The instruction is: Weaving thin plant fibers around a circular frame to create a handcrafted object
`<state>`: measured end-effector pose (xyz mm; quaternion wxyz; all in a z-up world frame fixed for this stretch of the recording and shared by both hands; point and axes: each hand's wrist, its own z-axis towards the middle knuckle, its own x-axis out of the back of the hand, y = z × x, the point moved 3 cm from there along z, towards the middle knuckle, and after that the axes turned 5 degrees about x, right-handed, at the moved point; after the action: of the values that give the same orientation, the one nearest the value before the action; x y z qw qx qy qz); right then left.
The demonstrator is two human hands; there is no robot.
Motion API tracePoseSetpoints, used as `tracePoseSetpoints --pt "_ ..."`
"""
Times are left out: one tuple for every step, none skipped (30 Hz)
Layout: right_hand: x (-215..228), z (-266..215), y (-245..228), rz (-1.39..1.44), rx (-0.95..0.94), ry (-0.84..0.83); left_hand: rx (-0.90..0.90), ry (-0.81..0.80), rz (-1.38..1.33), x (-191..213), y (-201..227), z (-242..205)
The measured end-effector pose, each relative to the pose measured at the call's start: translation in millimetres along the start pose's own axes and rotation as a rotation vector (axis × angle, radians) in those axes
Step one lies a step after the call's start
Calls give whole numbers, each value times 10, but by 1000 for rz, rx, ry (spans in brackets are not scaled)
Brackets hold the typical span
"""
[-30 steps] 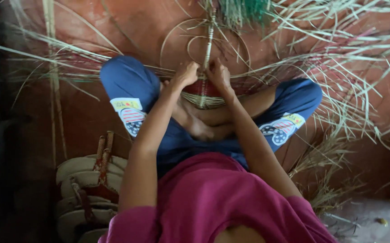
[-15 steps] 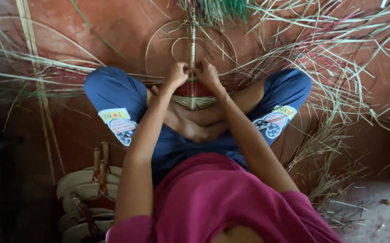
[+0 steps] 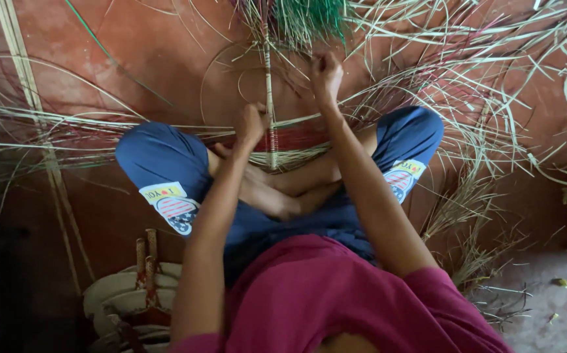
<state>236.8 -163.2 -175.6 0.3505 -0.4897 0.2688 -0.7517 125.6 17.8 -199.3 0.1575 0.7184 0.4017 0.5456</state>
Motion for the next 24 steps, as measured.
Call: tracePoseSetpoints --pt "2 66 36 -34 -125 -12 -5 0 33 -25 -4 3" --pt "-3 123 65 -66 -249 -27 -8 1 66 -44 -15 1" --pt "-7 168 39 -66 -247 -27 -8 3 64 -67 -19 -1" --pt "-27 213 7 -55 -233 -57 -47 62 90 -71 -15 -5" --pt "-44 255 -25 -43 -218 -88 -86 120 116 -76 -10 -13" --pt "-61 284 -34 -41 -215 -88 -85 125 117 -40 23 -21" --pt "-84 308 -39 -30 -226 -116 -45 70 149 -23 45 -29" --pt "-99 323 -41 -21 -238 -144 -5 14 182 -13 67 -48" --pt "-122 328 -6 -19 -237 -145 -4 17 182 -16 39 -44" --pt "-121 330 28 -34 -200 -128 -41 52 205 -23 32 -49" --pt "-117 332 64 -50 -163 -111 -79 88 228 -33 27 -56" --pt "-61 301 -2 -53 -162 -108 -82 87 226 51 86 -103" --pt "2 273 -81 -40 -116 -85 -168 177 176 160 172 -160" --pt "67 241 -161 -26 -71 -62 -255 266 125 271 257 -223" --pt "103 177 -111 -29 -71 -59 -259 264 123 337 336 -251" --pt "135 113 -72 -57 -30 -71 -362 326 16 426 439 -297" --pt "168 47 -32 -85 11 -83 -465 386 -93 514 538 -347" --pt "237 -52 -30 -88 9 -79 -469 382 -93 493 550 -341" --pt "304 -151 -18 4 -34 -74 -516 367 -119 471 573 -342" --pt "359 -229 -10 99 -73 -66 -566 355 -143 460 603 -326" --pt "439 -304 -116 98 -73 -61 -571 354 -143 483 715 -361" --pt "484 -412 -214 197 -121 -166 -601 305 -228 497 815 -418" --pt "527 -525 -318 296 -169 -270 -629 254 -314 513 915 -476" --pt "680 -554 -445 297 -168 -268 -632 255 -313 512 981 -491"
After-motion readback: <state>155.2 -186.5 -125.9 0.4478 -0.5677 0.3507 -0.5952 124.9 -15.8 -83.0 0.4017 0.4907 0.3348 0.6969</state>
